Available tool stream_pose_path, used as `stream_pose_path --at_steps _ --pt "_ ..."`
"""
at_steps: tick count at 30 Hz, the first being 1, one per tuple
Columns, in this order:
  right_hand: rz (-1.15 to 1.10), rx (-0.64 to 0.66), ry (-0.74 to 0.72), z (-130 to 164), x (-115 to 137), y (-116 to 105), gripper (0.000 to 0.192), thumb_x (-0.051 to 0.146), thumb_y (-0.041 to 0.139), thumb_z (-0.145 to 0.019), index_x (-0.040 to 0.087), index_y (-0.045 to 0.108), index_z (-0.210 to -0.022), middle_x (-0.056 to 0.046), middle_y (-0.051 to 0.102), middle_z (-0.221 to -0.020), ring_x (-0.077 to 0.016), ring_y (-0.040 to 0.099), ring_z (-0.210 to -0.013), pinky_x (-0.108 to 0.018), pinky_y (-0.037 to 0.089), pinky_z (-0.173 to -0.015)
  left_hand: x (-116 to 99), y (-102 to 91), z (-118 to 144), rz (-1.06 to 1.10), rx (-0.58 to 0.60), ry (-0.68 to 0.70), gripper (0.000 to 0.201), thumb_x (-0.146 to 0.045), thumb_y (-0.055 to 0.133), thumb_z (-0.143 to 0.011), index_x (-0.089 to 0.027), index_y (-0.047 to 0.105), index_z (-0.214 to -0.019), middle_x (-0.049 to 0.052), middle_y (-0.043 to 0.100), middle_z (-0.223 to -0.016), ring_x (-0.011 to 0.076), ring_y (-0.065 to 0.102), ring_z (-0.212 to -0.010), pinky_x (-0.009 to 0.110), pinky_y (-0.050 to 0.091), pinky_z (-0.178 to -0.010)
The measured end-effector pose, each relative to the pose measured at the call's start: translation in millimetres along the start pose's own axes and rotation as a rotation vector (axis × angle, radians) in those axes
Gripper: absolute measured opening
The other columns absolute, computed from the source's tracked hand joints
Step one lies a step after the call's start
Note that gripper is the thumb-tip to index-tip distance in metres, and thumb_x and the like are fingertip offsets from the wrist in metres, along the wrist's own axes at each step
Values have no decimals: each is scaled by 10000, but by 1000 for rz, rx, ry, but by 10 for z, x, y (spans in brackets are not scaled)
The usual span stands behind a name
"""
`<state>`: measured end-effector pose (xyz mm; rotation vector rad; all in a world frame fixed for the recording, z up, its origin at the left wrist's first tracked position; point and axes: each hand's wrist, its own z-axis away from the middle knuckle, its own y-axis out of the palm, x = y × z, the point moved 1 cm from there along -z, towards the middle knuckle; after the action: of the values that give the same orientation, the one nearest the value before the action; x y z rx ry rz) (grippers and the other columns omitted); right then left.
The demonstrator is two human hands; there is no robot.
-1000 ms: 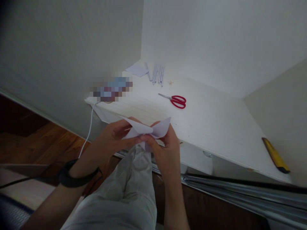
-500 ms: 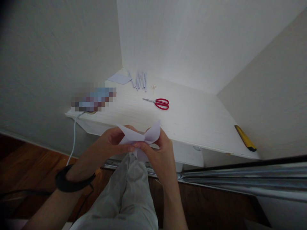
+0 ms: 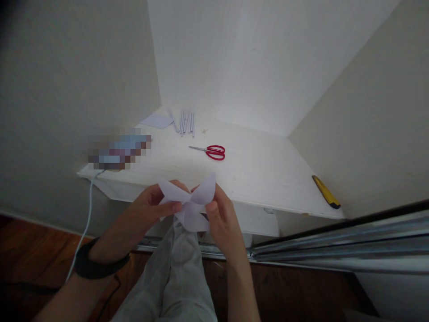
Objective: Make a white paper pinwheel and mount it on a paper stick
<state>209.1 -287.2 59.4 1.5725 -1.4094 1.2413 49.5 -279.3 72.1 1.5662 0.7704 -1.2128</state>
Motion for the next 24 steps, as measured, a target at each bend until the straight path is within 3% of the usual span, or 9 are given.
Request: stream_pose_path --at_steps 4,8,12,15,24 --pt "-134 35 122 -12 -2 -27 613 707 255 -824 249 623 -997 -51 670 -986 -198 634 -882 -277 497 -700 -13 25 -3 74 8 -41 135 -212 713 -647 -146 663 -754 -4 631 -717 124 542 -658 239 412 -645" --pt "-207 53 136 -45 -25 -38 593 667 250 -856 251 656 -973 -46 688 -950 -185 642 -865 -278 502 -733 -11 28 5 126 -35 -94 185 -206 742 -601 -149 665 -759 3 649 -741 135 556 -678 244 412 -645" --pt "-274 9 122 -69 -90 -56 353 498 455 -878 221 674 -901 -34 686 -881 -150 628 -809 -247 494 -734 -20 42 10 136 -45 -123 215 -220 763 -563 -146 666 -740 1 648 -696 135 552 -642 252 412 -637" --pt "-238 3 126 -90 -87 -49 139 333 651 -780 217 666 -856 4 674 -831 -119 608 -747 -210 485 -682 -31 61 10 153 -46 -131 200 -217 762 -565 -148 668 -728 -2 653 -684 131 558 -635 248 414 -632" --pt "-267 -2 130 -152 64 30 67 235 690 -707 199 643 -738 19 643 -735 -104 570 -643 -206 481 -625 -6 69 -5 185 -27 -136 211 -236 780 -588 -157 697 -765 0 681 -712 119 581 -638 229 435 -631"
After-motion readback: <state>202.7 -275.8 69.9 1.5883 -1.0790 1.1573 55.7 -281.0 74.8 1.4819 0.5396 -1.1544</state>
